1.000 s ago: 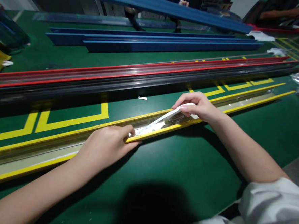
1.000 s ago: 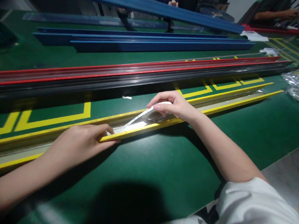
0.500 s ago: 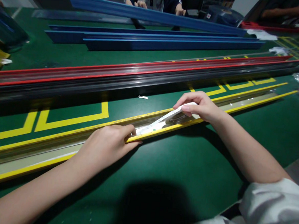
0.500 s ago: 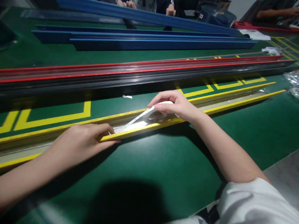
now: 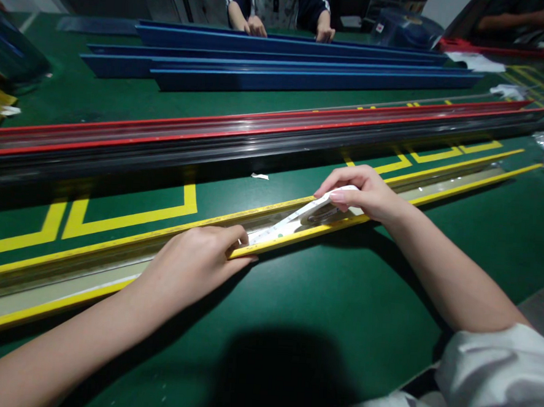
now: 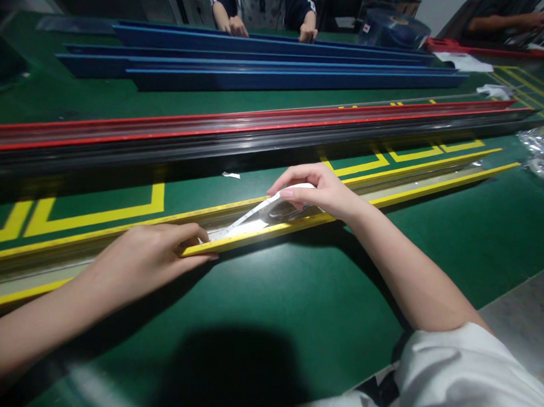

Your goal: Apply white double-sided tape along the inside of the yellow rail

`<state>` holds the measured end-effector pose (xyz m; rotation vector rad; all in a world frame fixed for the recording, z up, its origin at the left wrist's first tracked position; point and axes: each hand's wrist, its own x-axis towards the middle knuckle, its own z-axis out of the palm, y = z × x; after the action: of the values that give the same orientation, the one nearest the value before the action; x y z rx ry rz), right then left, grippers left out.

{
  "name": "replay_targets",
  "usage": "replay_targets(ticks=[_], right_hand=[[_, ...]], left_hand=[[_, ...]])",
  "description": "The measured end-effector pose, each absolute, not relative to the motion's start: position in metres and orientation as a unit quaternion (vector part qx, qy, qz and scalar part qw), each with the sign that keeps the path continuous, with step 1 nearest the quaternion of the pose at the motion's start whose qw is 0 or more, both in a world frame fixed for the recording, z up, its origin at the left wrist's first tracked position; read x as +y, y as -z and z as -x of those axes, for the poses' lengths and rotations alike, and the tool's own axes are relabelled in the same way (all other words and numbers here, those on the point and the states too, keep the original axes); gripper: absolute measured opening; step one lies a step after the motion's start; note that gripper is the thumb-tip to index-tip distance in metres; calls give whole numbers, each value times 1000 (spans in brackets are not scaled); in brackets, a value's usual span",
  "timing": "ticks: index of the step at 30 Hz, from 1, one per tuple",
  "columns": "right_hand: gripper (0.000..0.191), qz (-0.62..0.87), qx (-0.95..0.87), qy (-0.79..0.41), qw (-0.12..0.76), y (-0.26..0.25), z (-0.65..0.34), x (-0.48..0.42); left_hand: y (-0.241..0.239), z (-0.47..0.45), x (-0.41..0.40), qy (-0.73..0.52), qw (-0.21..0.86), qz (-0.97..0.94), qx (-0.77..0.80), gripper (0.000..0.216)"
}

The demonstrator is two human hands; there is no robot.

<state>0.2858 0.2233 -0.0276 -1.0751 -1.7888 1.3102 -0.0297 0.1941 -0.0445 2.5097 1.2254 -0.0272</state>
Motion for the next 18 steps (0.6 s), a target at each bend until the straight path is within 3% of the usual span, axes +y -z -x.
replay_targets(ticks=[18], right_hand=[[22, 410, -684, -506, 329, 28, -287, 224]], left_hand=[[44, 31, 193, 1, 189, -892, 411, 30]])
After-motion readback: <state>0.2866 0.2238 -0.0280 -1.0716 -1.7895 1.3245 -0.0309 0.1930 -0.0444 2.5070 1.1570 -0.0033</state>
